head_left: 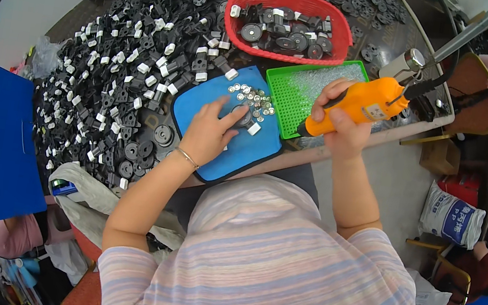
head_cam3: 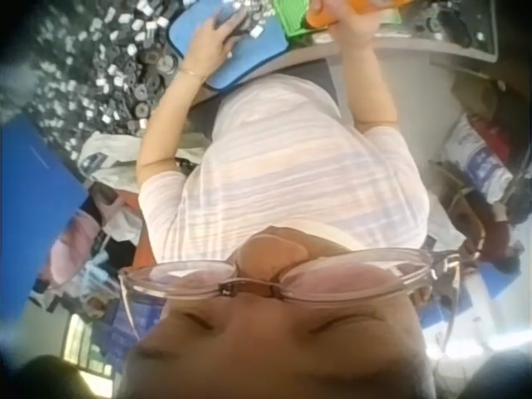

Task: Assembling small mechanical components using an electric screwdriver at a workbench.

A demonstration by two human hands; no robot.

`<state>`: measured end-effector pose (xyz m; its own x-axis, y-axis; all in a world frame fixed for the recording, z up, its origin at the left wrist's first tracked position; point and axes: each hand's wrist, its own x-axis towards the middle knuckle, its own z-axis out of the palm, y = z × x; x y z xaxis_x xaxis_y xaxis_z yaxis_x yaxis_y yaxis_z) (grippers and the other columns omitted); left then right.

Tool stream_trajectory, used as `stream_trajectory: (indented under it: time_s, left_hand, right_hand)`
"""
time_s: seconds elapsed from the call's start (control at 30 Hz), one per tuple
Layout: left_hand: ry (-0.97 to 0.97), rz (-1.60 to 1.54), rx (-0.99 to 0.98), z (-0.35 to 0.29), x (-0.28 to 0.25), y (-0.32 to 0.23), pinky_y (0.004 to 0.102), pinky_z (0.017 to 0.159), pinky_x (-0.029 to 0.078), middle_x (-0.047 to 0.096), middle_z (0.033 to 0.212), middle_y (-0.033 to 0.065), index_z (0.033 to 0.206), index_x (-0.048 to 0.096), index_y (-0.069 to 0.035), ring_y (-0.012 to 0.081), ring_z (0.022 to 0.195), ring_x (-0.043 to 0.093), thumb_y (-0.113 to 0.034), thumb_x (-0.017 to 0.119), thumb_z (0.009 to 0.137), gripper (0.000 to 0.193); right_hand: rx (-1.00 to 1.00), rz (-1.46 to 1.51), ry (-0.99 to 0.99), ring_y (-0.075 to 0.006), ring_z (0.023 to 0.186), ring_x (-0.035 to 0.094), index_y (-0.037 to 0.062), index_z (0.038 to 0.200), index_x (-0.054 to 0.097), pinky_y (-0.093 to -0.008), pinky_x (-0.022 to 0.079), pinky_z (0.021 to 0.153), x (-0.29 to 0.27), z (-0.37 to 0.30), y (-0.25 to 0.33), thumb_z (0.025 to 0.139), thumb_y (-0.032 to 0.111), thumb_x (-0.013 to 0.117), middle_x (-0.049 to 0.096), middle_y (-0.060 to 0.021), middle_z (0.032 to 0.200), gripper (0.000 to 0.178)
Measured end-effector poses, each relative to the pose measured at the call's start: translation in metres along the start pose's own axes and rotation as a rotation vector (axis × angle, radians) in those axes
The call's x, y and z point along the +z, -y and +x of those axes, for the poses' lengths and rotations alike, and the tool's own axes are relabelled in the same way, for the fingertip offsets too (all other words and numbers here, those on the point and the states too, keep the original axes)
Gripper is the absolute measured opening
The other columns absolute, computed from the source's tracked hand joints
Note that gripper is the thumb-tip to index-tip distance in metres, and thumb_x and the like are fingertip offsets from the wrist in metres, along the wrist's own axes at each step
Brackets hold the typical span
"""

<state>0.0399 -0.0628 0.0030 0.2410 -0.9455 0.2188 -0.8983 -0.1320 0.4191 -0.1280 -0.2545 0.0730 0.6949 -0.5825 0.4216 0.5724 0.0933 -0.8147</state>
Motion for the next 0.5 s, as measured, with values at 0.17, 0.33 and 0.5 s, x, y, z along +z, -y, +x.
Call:
stream_trajectory:
  time_s: [0.17, 0.33, 0.5]
  left_hand:
    - [0.184, 0.192, 0.034, 0.020, -0.005, -0.013, 0.0402, 0.079, 0.047, 0.049, 0.124, 0.0145, 0.129, 0.048, -0.026, 0.0316, 0.101, 0.052, -0.008, 0.063, 0.076, 0.058]
    - [0.327, 0.080, -0.061, 0.037, -0.024, -0.014, 0.0399, 0.079, 0.049, 0.053, 0.114, 0.0132, 0.122, 0.054, -0.021, 0.0317, 0.098, 0.056, -0.007, 0.061, 0.078, 0.047]
    - [-0.216, -0.100, 0.193, 0.132, -0.084, -0.017, 0.0414, 0.091, 0.045, 0.048, 0.122, 0.0226, 0.129, 0.047, -0.010, 0.0411, 0.106, 0.052, -0.012, 0.063, 0.079, 0.052]
  right_hand:
    - [0.002, -0.013, -0.016, -0.0184, 0.064, 0.055, -0.0027, 0.094, 0.050, -0.0276, 0.047, 0.059, 0.001, -0.002, 0.000, 0.075, 0.013, 0.067, 0.052, -0.0133, 0.086, 0.030]
    - [-0.009, -0.037, -0.007, -0.0175, 0.065, 0.056, -0.0024, 0.094, 0.051, -0.0273, 0.047, 0.060, 0.001, -0.003, -0.001, 0.073, 0.010, 0.067, 0.053, -0.0123, 0.085, 0.029]
    - [0.028, 0.002, -0.051, -0.0175, 0.065, 0.056, -0.0016, 0.094, 0.051, -0.0271, 0.047, 0.060, 0.004, -0.003, -0.001, 0.072, 0.009, 0.067, 0.054, -0.0116, 0.085, 0.029]
